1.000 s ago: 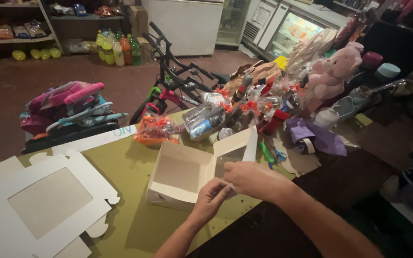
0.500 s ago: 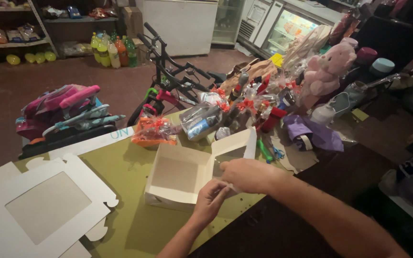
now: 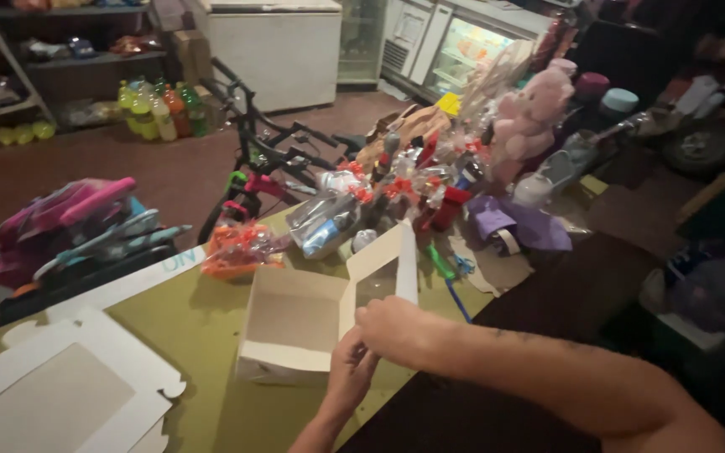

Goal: Assembling a cardboard gift box by folding and tucking tabs, then placing a mug inside

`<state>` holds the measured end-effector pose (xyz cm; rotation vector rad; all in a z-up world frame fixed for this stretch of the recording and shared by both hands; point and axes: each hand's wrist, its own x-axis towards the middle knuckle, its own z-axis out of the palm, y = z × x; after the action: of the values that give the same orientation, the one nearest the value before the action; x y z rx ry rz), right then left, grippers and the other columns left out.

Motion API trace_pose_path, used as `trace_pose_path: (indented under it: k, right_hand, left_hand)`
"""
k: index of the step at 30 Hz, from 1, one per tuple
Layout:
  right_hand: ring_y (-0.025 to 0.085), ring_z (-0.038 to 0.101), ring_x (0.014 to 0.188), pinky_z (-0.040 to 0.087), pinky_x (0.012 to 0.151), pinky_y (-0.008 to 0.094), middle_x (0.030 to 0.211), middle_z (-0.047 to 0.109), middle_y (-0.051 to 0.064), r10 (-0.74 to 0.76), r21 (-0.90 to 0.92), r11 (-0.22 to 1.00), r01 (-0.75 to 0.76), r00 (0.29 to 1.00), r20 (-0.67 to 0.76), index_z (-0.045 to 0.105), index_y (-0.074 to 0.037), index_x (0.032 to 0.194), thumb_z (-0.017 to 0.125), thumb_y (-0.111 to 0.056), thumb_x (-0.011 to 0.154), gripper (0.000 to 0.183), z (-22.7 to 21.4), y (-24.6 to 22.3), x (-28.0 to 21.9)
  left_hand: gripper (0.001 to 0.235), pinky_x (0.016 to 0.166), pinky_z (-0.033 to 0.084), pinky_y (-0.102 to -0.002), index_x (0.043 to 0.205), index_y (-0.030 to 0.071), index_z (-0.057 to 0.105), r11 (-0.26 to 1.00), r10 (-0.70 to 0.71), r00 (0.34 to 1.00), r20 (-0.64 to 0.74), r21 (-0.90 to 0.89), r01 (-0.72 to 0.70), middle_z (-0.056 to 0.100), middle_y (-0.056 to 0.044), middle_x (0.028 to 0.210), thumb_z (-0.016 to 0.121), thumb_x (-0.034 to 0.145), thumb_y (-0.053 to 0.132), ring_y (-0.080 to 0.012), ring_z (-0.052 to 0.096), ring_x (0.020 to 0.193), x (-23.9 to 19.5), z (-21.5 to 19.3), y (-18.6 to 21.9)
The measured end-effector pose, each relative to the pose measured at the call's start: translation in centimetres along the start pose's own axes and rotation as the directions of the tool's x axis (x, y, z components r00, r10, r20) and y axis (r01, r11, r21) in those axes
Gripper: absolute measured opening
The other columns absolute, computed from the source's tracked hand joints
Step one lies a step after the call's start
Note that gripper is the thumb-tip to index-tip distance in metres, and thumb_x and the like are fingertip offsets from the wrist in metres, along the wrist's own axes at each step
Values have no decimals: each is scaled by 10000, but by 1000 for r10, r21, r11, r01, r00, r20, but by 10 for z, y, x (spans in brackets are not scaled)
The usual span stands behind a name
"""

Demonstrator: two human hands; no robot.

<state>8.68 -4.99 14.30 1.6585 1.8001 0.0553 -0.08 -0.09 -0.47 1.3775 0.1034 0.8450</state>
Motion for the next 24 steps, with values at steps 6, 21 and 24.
trace_pose_path:
  k: [6,21,24]
  right_hand:
    - [249,673,865,567,652,398,1016,669,74,14,77,997,-15,1000,19,727,-82,1092,618,-154,1002,159,-31,1,-21]
    - [187,611,895,500,678,317,1032,643,21,56,-116,992,-53,998,20,735,-185,1086,664,-236,972,143,-34,-18,-26]
    - [205,620,917,572,774,335,1127,635,106,36,-26,999,-33,995,94,635,-40,1279,672,-153,993,310,-65,-10,-48]
  left_hand:
    - [240,861,675,-348,1146,33,738,992,-126,992,-6,-2,126,777,-136,1103,699,921,108,-212,740,983,2,7,37]
    - [228,787,553,-315,1127,72,740,992,-115,991,-62,40,118,735,-58,1027,719,903,106,-156,657,960,-9,-2,27]
    - [101,694,488,-282,975,68,711,994,-41,999,-24,97,44,673,-51,904,732,908,141,-149,584,847,-7,-6,38]
